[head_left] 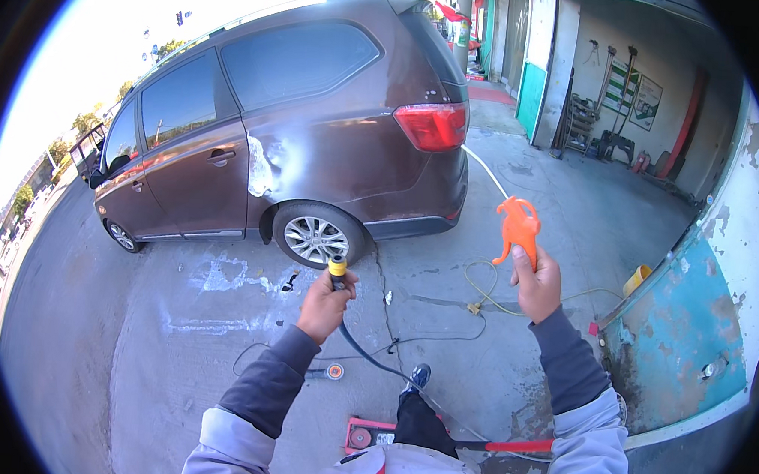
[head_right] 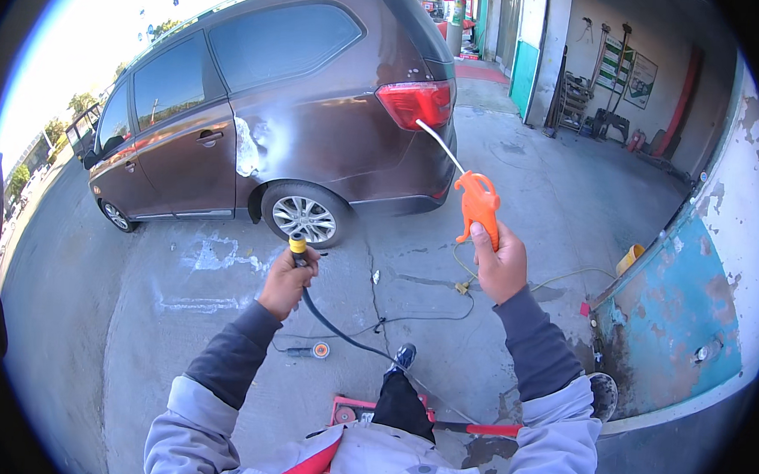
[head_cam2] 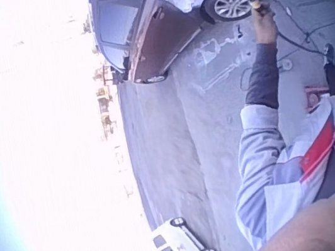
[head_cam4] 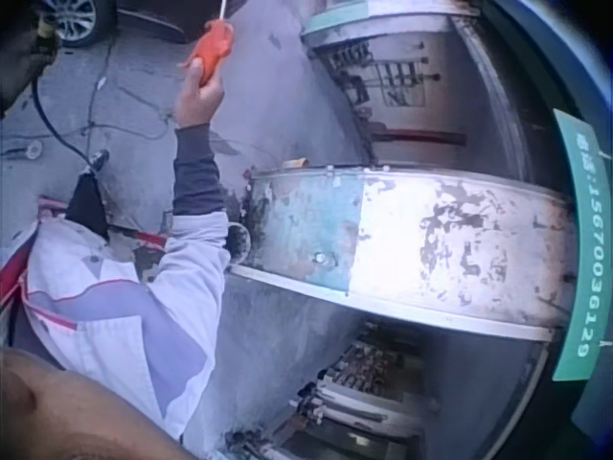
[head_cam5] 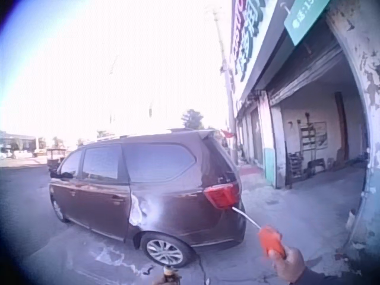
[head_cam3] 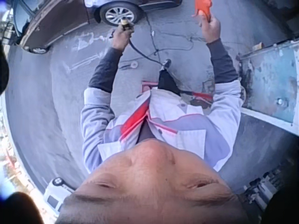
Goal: The person retrieves a power cord and connects it to a tool, then uses a scraper to remove material from a damaged area on the rear side of a brown car. The person then uses an angle grinder to smooth the same area on the car's body.
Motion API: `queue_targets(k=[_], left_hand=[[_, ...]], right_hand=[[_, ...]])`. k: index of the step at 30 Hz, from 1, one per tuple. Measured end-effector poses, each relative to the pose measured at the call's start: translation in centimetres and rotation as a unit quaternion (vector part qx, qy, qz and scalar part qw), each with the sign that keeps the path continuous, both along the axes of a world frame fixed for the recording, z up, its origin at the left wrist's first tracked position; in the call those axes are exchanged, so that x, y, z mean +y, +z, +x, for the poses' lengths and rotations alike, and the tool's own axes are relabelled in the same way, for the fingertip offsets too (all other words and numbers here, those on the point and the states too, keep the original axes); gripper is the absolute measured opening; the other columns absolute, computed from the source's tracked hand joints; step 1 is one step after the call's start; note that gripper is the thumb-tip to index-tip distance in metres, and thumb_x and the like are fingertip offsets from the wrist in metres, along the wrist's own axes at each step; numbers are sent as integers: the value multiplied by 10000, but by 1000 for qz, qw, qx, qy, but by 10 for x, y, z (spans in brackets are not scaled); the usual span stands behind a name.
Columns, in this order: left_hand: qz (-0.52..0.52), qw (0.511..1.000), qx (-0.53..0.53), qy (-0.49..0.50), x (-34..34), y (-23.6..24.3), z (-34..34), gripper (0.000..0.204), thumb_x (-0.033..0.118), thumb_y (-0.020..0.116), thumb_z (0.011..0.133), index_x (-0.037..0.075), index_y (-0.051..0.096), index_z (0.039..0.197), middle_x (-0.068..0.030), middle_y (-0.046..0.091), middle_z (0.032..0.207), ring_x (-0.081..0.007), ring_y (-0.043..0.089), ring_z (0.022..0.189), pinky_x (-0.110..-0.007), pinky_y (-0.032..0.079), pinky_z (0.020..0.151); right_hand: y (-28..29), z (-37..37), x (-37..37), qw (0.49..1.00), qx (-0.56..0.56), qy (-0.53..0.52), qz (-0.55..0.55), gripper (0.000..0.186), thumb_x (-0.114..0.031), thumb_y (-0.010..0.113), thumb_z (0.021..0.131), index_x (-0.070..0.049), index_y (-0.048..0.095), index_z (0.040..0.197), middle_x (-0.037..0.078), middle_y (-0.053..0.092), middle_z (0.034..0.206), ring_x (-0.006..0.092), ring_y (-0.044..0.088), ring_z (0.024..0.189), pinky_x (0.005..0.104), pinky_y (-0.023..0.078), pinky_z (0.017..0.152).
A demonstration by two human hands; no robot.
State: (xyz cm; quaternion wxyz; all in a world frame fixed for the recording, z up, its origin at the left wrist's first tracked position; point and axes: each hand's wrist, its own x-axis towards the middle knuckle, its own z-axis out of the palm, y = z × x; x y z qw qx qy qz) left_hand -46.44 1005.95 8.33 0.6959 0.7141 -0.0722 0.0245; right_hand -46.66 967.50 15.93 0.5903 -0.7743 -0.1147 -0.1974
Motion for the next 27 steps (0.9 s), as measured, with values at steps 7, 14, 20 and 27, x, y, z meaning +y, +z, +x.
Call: queue_targets(k=[7, 14, 20, 27], left_hand=[[133, 985, -38, -100, -90, -21, 182, 297, 174, 617, 980, 17, 580, 1230, -76, 581, 950, -177, 565, 898, -329, 480, 873], [146, 970, -22, -194, -156, -13, 275, 380, 379, 584, 1064, 25, 541, 1195, -103, 562, 858, -195, 537, 780, -376, 467, 739], [140, 964, -12, -225, -181, 14, 336, 372, 339, 545, 1093, 11, 542, 1268, -141, 592, 850, -265, 598, 752, -395, 477, 705], [82, 963, -121, -225, -204, 47, 411, 326, 300, 559, 1094, 13, 592, 1244, -159, 641, 900, -311, 635, 790, -396, 510, 755]], right_hand=[[-23, 184, 27, 943, -83, 26, 323, 343, -339, 591, 1082, -6, 593, 1166, 16, 559, 776, 110, 560, 708, 299, 506, 663], [-12, 299, 47, 951, -42, -2, 306, 327, -355, 572, 1093, -37, 568, 1015, 17, 553, 729, 95, 538, 596, 266, 447, 546], [-7, 367, 28, 972, -67, -59, 219, 342, -375, 568, 1087, -38, 531, 1039, 9, 499, 661, 106, 511, 532, 287, 459, 502], [33, 437, 2, 953, -69, -69, 286, 375, -392, 597, 1075, -27, 570, 995, 21, 538, 625, 108, 549, 516, 298, 503, 502]])
